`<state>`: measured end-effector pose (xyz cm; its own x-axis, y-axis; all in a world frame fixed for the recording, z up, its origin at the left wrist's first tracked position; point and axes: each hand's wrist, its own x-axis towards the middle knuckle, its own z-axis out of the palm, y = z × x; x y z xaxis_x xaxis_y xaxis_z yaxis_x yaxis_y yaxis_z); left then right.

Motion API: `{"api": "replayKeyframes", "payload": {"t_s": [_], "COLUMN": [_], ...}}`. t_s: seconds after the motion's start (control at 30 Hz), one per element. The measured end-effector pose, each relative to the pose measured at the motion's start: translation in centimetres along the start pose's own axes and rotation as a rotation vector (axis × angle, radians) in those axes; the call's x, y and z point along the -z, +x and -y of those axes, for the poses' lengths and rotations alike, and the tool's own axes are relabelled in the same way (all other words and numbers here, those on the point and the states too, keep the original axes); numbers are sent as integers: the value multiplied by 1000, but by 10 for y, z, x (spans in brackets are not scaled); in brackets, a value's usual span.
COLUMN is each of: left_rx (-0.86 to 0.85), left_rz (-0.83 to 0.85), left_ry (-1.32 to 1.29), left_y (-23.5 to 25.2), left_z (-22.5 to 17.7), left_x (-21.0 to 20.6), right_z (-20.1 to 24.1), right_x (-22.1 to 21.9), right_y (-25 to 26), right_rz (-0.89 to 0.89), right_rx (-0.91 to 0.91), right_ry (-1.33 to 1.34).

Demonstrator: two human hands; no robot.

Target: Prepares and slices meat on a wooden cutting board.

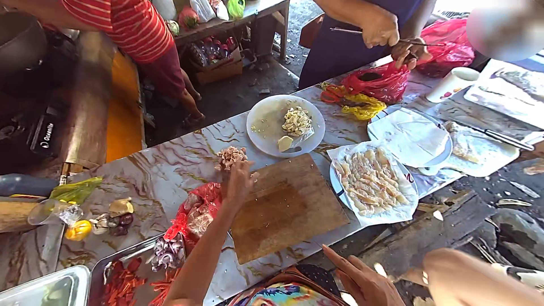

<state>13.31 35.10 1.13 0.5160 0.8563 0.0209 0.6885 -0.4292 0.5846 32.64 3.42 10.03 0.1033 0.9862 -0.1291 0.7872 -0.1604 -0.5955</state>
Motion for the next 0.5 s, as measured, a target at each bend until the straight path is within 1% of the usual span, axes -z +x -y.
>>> {"api": "replayKeyframes", "payload": {"t_s": [0.03, 0.07, 0.17, 0.2, 0.27, 0.33, 0.37, 0.4, 0.47, 0.5], "left_rx": [19, 45, 67, 62, 47, 74, 92, 96, 96, 50], "left_rz": [85, 125, 50, 9, -159, -356, -397, -396, -249, -203], "left_ry": [-48, -71, -144, -159, -138, -104, -52, 11, 67, 60], "left_y": [-6, -10, -10, -7, 4, 22, 31, 40, 50, 49], "left_z": [-9, -15, -18, -17, -10, 6, 17, 29, 49, 54], "left_x": [-6, -11, -13, -8, 7, 19, 20, 17, 4, 0], "right_z": [-2, -4, -5, -5, -5, -2, -1, 0, -1, -2], "right_x": [-1, -3, -8, -10, -13, -14, -16, -18, -24, -26], "right_y": [3, 6, 17, 20, 26, 31, 32, 34, 37, 39], "right_rz": [-4, -4, -15, -27, -49, -58, -64, -81, -103, -119], "right_rx": [6, 16, 60, 71, 80, 81, 83, 93, 109, 122], "right_ry": [-11, -18, -14, -8, 11, 21, 17, 12, 9, 5]}}
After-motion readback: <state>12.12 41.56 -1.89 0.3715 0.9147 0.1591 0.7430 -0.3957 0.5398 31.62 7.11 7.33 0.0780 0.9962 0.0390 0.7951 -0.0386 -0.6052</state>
